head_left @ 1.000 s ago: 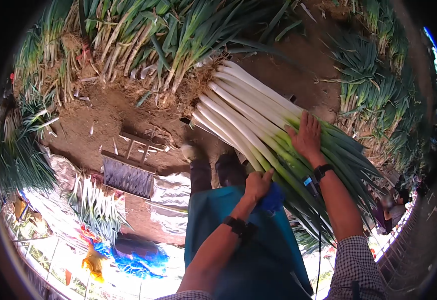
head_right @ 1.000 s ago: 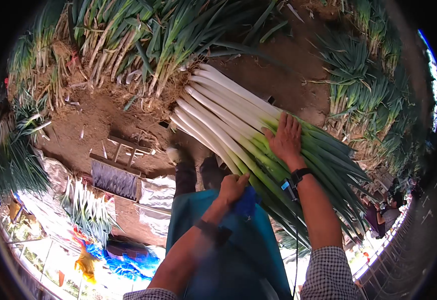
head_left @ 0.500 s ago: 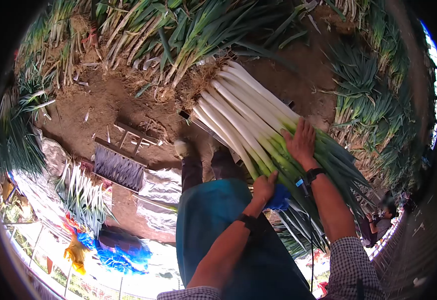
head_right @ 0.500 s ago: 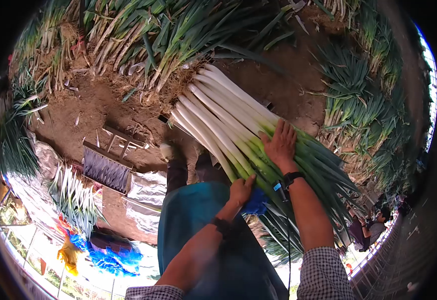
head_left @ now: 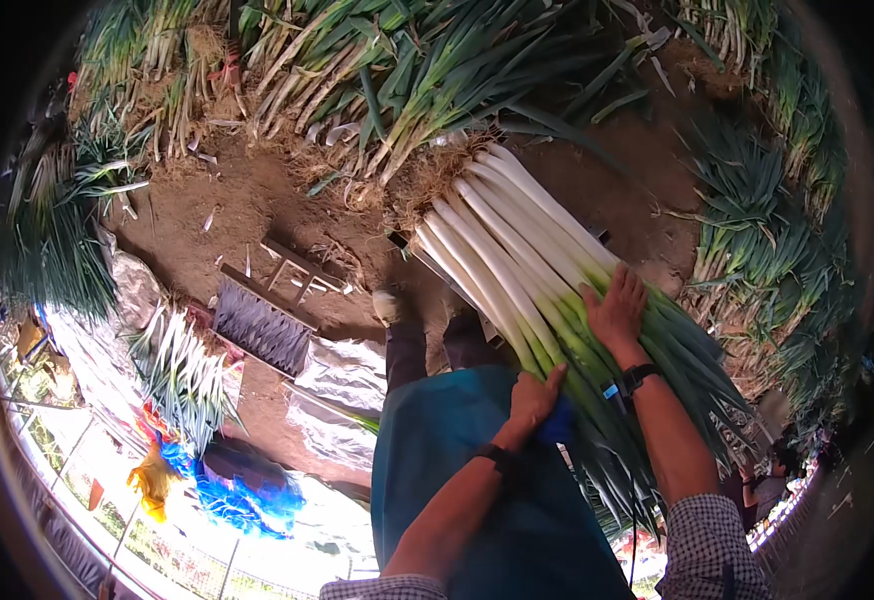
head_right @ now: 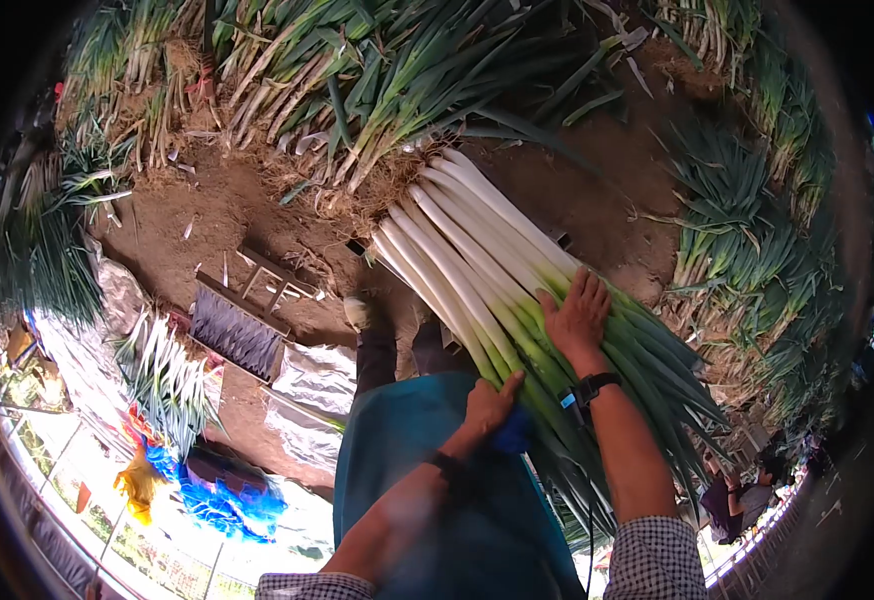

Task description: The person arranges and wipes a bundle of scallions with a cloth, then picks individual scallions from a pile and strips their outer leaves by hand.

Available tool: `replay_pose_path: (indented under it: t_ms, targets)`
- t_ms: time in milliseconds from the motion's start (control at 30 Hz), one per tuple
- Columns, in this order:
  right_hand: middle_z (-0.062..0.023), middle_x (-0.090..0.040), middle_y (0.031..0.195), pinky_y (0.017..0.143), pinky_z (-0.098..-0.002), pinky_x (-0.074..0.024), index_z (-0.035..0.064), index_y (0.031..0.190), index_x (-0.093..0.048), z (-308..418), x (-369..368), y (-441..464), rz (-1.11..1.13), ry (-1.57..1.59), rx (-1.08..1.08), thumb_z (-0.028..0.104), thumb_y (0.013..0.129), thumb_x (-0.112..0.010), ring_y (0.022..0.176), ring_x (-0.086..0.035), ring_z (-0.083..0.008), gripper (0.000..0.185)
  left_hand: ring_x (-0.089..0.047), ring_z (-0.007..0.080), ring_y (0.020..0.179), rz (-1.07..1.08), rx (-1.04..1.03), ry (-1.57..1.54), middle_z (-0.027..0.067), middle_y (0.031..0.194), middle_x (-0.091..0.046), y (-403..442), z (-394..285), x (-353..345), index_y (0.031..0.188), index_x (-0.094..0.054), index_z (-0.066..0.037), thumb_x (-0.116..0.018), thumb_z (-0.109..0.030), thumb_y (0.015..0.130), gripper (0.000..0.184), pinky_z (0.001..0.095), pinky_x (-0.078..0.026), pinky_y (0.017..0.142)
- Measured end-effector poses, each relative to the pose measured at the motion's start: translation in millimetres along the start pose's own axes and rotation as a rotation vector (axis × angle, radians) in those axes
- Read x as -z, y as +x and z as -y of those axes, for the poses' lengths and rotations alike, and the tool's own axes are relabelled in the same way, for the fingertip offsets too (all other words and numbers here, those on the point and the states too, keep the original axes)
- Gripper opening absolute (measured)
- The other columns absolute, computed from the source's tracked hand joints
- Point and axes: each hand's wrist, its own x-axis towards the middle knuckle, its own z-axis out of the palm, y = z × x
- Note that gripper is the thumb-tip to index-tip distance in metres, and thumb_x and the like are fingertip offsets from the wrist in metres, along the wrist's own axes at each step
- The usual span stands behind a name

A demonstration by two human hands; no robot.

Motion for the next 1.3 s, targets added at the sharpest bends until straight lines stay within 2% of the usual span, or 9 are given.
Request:
replay_pose_path:
  t_ms: [567,667,767,867,900,1000,1100,1200,1300]
  targets:
    - [-0.0302,-0.048,0.138,0.107,-0.0543,-0.035,-0.0087,0.142,-0.038,-7,6,2,-0.002,0.008,0.031,0.056,0.094,-0.06,0.126,-0.046,-0.0451,0.083,-0.063,0.0479,0.114,0.022,-0.002,-0.156,0.0382,0.117,-0.063,11,17,-5,0.122,-0.049,0.016,-0.069,-0.067,0.084,0.094,0.0476,-0.051,0.097]
    - [-0.0291,-0.05,0.135,0.107,-0.0552,-0.0352,-0.0078,0.138,-0.045,-15,17,7,-0.007,0.182,0.061,0.045,0.092,-0.066,0.124,-0.047,-0.046,0.073,-0.063,0.0481,0.114,0.044,-0.012,-0.218,0.0375,0.117,-0.063,11,21,-3,0.122,-0.049,0.016,-0.07,-0.066,0.084,0.093,0.0473,-0.051,0.097]
    - [-0.0232,-0.061,0.118,0.096,-0.0514,-0.0444,-0.0022,0.125,-0.059,-12,48,14,-0.181,0.18,0.189,0.029,0.09,-0.07,0.111,-0.056,-0.0425,0.048,-0.064,0.0473,0.113,0.058,-0.01,-0.188,0.0369,0.118,-0.064,12,21,3,0.121,-0.051,0.016,-0.072,-0.067,0.082,0.094,0.0468,-0.051,0.097]
    - [-0.0169,-0.066,0.097,0.081,-0.0472,-0.0506,0.0035,0.108,-0.067,2,55,10,-0.025,0.393,0.191,0.018,0.089,-0.069,0.094,-0.063,-0.0384,0.024,-0.064,0.0471,0.113,0.102,-0.026,-0.187,0.0372,0.117,-0.064,16,25,5,0.12,-0.054,0.017,-0.073,-0.067,0.08,0.095,0.0466,-0.051,0.097]
    - [-0.0145,-0.065,0.086,0.07,-0.0466,-0.0519,0.0064,0.102,-0.068,12,56,9,-0.089,0.324,0.273,0.018,0.09,-0.068,0.082,-0.065,-0.0373,0.016,-0.064,0.047,0.113,0.116,-0.036,-0.193,0.0374,0.117,-0.064,17,27,4,0.12,-0.054,0.017,-0.073,-0.067,0.08,0.095,0.0465,-0.051,0.097]
    - [-0.017,-0.065,0.087,0.071,-0.0488,-0.052,0.006,0.097,-0.068,32,48,18,0.086,0.223,0.22,0.018,0.089,-0.068,0.083,-0.065,-0.0391,0.015,-0.064,0.047,0.114,0.096,-0.028,-0.114,0.0379,0.117,-0.064,10,18,13,0.12,-0.055,0.018,-0.071,-0.07,0.08,0.098,0.0465,-0.051,0.097]
    - [-0.0186,-0.063,0.085,0.07,-0.0505,-0.0521,0.0054,0.092,-0.065,33,24,10,0.062,0.16,0.235,0.019,0.088,-0.068,0.082,-0.065,-0.0409,0.015,-0.064,0.047,0.115,0.032,-0.053,-0.088,0.039,0.116,-0.064,9,18,7,0.12,-0.054,0.02,-0.069,-0.072,0.08,0.101,0.0465,-0.051,0.097]
    - [-0.0192,-0.063,0.085,0.071,-0.0514,-0.0519,0.0044,0.088,-0.067,28,47,7,0.048,0.228,0.191,0.02,0.088,-0.067,0.081,-0.065,-0.0413,0.016,-0.064,0.0479,0.114,0.182,-0.067,-0.102,0.0403,0.116,-0.063,24,28,7,0.118,-0.054,0.022,-0.066,-0.074,0.081,0.104,0.047,-0.051,0.097]
    - [-0.0179,-0.066,0.089,0.07,-0.052,-0.0519,0.0046,0.085,-0.072,3,67,4,0.212,0.1,0.096,0.036,0.09,-0.068,0.083,-0.067,-0.0407,0.032,-0.063,0.0494,0.114,0.142,-0.06,0.027,0.0428,0.116,-0.061,7,15,20,0.119,-0.048,0.024,-0.066,-0.074,0.081,0.107,0.0476,-0.051,0.096]
